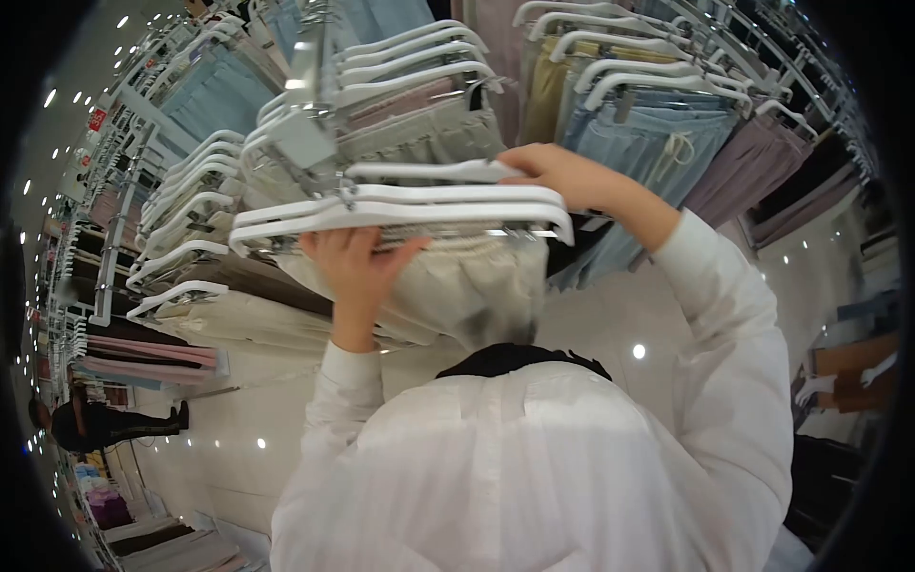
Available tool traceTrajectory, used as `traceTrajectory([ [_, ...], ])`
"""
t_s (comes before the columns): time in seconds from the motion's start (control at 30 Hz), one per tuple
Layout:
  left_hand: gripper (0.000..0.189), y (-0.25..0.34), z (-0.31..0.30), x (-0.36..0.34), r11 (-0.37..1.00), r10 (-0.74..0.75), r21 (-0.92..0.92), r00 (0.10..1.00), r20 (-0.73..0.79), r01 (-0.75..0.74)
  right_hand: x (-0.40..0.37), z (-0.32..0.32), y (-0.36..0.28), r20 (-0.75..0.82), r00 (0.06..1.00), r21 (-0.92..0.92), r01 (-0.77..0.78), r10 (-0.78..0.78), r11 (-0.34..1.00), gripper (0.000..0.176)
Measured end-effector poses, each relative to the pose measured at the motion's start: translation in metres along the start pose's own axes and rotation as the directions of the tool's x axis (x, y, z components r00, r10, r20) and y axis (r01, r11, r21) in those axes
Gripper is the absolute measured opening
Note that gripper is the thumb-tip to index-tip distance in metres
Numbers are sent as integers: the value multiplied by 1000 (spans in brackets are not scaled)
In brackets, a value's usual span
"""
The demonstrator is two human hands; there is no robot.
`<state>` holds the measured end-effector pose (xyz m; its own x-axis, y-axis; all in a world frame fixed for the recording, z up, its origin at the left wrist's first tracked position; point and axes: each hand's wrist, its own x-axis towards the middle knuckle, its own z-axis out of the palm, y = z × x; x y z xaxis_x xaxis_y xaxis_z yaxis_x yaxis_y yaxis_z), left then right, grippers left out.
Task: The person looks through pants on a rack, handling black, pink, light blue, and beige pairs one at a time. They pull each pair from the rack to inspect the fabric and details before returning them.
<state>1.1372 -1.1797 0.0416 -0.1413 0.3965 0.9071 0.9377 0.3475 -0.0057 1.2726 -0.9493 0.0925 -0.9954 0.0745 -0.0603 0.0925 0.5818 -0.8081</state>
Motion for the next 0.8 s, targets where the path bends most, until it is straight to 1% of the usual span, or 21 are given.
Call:
traceTrajectory([
  [0.03,54,-5,7,-1,999,5,40,999,41,-6,-20,-11,15,-71,997,91,19,-12,996,18],
  [0.07,56,-9,15,0,997,-28,78,994,102,20,-46,-25,9,-118,993,62,6,2,998,17],
  [0.1,56,-19,29,-2,986,-16,168,999,50,7,-67,-41,16,-165,986,-21,-35,31,999,18],
  [0.13,54,-23,35,3,984,-32,180,996,80,18,-88,-57,25,-218,974,-101,-88,65,991,19],
  [0.17,50,-31,45,10,977,19,211,999,37,-26,-109,-67,28,-302,953,-186,-85,26,979,20],
  [0.2,47,-40,56,13,982,-20,187,999,41,12,-128,-79,30,-376,926,-276,-87,-24,957,20],
  [0.23,48,-47,62,20,955,62,291,998,-6,-57,-147,-91,34,-430,903,-280,-148,14,949,21],
  [0.27,47,-50,66,31,907,94,413,996,-10,-82,-163,-101,38,-481,877,-289,-141,-16,947,23],
  [0.33,49,-55,74,42,886,-107,460,989,101,48,-193,-123,47,-544,838,-316,-163,-37,935,23],
  [0.4,45,-67,87,46,895,-21,446,1000,11,14,-216,-146,30,-471,880,-348,-244,56,905,24],
  [0.43,45,-62,92,43,902,-14,431,1000,13,7,-227,-152,18,-476,876,-359,-270,74,893,25],
  [0.47,44,-53,91,41,927,-22,372,998,-54,41,-237,-157,14,-514,855,-480,-224,-65,848,20],
  [0.53,54,-25,91,24,950,-45,296,982,-184,99,-254,-175,7,-498,843,-668,-220,-206,711,26],
  [0.57,63,0,95,2,952,-54,280,968,-246,124,-249,-162,-44,-626,766,-621,-376,-147,688,17],
  [0.6,71,29,100,-22,985,-143,66,975,-171,156,-256,-165,-39,-602,717,-729,-313,-352,609,18],
  [0.63,78,62,105,-38,969,-212,-144,975,-70,201,-260,-170,-42,-594,700,-754,-314,-396,576,18],
  [0.67,80,95,108,-37,855,-256,-411,947,195,316,-263,-175,-48,-577,690,-781,-311,-437,541,19],
  [0.7,81,126,109,-34,654,-211,-594,867,452,468,-267,-185,-47,-427,711,-902,-293,-559,318,22],
  [0.73,80,151,110,-16,567,-86,-684,858,506,460,-270,-187,-53,-429,712,-902,-300,-555,312,22],
  [0.77,80,174,116,4,469,45,-756,843,537,456,-270,-189,-63,-482,686,-865,-276,-544,419,25],
  [0.8,75,195,130,9,421,37,-790,862,506,446,-270,-191,-68,-534,660,-817,-244,-528,522,28],
])
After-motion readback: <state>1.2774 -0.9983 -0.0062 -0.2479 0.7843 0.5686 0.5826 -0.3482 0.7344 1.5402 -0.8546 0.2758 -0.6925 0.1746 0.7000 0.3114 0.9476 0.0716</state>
